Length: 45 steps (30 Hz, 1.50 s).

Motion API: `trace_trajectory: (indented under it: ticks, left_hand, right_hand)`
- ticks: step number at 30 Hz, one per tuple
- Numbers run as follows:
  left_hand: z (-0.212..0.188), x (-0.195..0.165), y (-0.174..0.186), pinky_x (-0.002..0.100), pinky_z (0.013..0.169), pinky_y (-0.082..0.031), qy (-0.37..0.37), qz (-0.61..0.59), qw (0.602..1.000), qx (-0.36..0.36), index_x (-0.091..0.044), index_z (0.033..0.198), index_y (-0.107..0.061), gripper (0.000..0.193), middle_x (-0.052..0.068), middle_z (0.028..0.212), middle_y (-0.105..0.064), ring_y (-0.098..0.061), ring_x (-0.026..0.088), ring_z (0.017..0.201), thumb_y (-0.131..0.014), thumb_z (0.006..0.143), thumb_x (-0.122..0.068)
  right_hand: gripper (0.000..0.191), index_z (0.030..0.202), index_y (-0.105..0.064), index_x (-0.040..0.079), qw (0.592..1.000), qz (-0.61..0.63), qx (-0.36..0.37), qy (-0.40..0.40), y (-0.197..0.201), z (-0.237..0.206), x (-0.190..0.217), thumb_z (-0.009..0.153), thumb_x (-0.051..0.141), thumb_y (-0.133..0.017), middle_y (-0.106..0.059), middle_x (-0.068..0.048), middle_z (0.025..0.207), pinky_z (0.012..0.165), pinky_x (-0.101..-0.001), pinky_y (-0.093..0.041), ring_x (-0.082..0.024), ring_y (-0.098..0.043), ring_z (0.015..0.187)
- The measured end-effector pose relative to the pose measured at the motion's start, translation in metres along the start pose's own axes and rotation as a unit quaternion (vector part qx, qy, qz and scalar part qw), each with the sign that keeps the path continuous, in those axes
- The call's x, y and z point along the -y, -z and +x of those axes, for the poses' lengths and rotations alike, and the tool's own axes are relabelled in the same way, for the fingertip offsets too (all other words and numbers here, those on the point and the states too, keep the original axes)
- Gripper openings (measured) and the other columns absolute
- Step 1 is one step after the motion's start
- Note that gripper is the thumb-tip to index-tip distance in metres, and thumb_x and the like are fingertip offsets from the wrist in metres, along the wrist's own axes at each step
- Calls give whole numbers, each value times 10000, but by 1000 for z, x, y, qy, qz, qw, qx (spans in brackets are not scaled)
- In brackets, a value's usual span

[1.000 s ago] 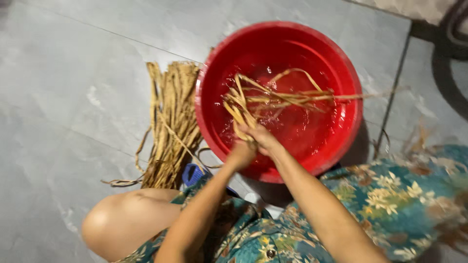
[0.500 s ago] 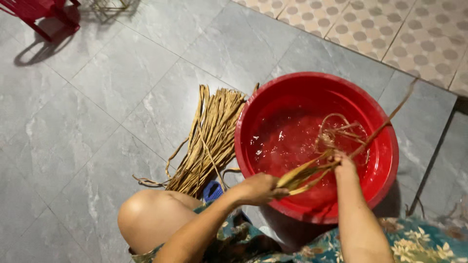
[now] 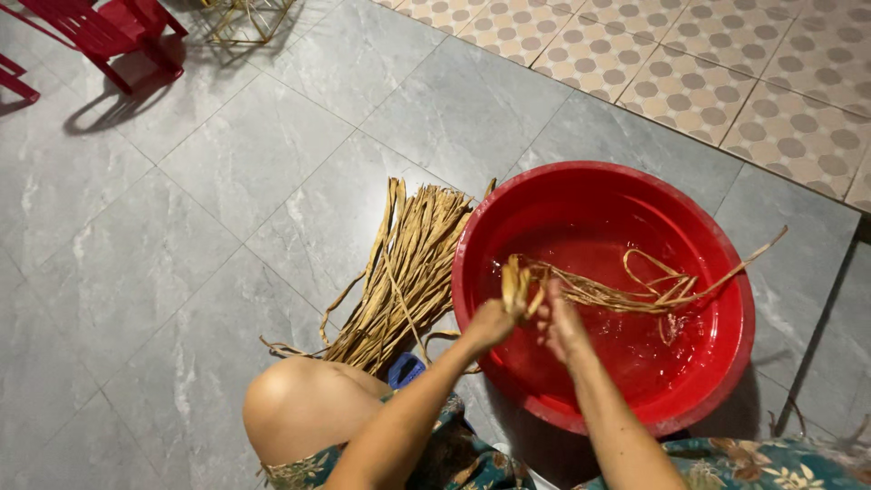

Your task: The person sits on the floor and repeatedly submerges, agitates, and rinses bundles of dried plant fibers in a red basin of water. They handle the fibers by hand, separating strands and squeezing them to remove dirt, then place the wet fibers aside.

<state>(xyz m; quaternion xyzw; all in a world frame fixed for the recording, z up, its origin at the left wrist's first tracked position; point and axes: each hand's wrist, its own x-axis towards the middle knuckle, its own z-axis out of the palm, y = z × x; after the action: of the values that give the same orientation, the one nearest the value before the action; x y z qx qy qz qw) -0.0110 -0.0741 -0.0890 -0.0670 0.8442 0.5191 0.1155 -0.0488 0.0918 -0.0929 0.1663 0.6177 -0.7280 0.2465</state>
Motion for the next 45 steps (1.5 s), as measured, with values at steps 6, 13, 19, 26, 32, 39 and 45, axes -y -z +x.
trace_trajectory:
  ticks: [6,13,19,26,32,39,45]
  left_hand:
    - [-44,4,-70,542,816,-548,-70,149,968,191,-4,1034,-701,349,296,997,-707,-696,443,942,-545,973,-310]
    - [-116,-90,6,516,761,-535,-44,179,934,307,21,983,-715,533,289,902,-727,-710,400,817,-524,1032,-474]
    - [-139,-125,141,367,760,-586,-45,34,973,225,-68,1145,-730,454,60,913,-747,-713,172,829,-548,985,-452]
    - [-81,-98,126,380,649,-475,63,-5,994,90,-24,1041,-753,498,97,801,-646,-581,206,717,-542,1035,-475]
    - [-17,8,2,418,733,-522,30,22,989,142,11,906,-741,520,159,789,-724,-695,271,775,-527,1011,-452]
    - [-67,6,-68,541,801,-531,2,194,947,256,24,904,-730,541,281,856,-682,-680,423,832,-523,1043,-456]
    - [-118,-89,37,472,669,-506,-36,146,945,292,-21,971,-691,485,183,742,-682,-677,325,720,-517,1020,-472]
  right_hand:
    - [331,1223,-620,-75,995,74,11,-63,6,8,-18,952,92,-712,-687,-130,884,608,-300,-602,-164,-675,659]
    - [533,1345,-492,-16,962,202,-168,-81,92,34,4,935,297,-628,-546,-152,1030,642,-362,-545,-204,-569,764]
    - [812,1479,-314,52,926,278,-253,-25,166,37,32,899,571,-545,-425,-230,1281,772,-479,-514,-308,-532,1002]
    - [1211,1613,-115,42,973,158,-162,-48,122,31,26,815,879,-476,-314,-311,1574,960,-594,-505,-425,-510,1314]
    - [1066,1482,-401,19,973,173,136,-71,8,14,-20,761,779,-597,-606,-219,1314,868,-452,-615,-292,-697,1077]
    - [347,1298,-635,-50,990,86,-53,-99,29,18,-29,1016,153,-650,-687,-88,835,501,-250,-574,-105,-597,554]
    - [271,1224,-675,115,966,176,-186,-40,83,40,8,956,139,-645,-670,60,823,470,-155,-467,-27,-494,533]
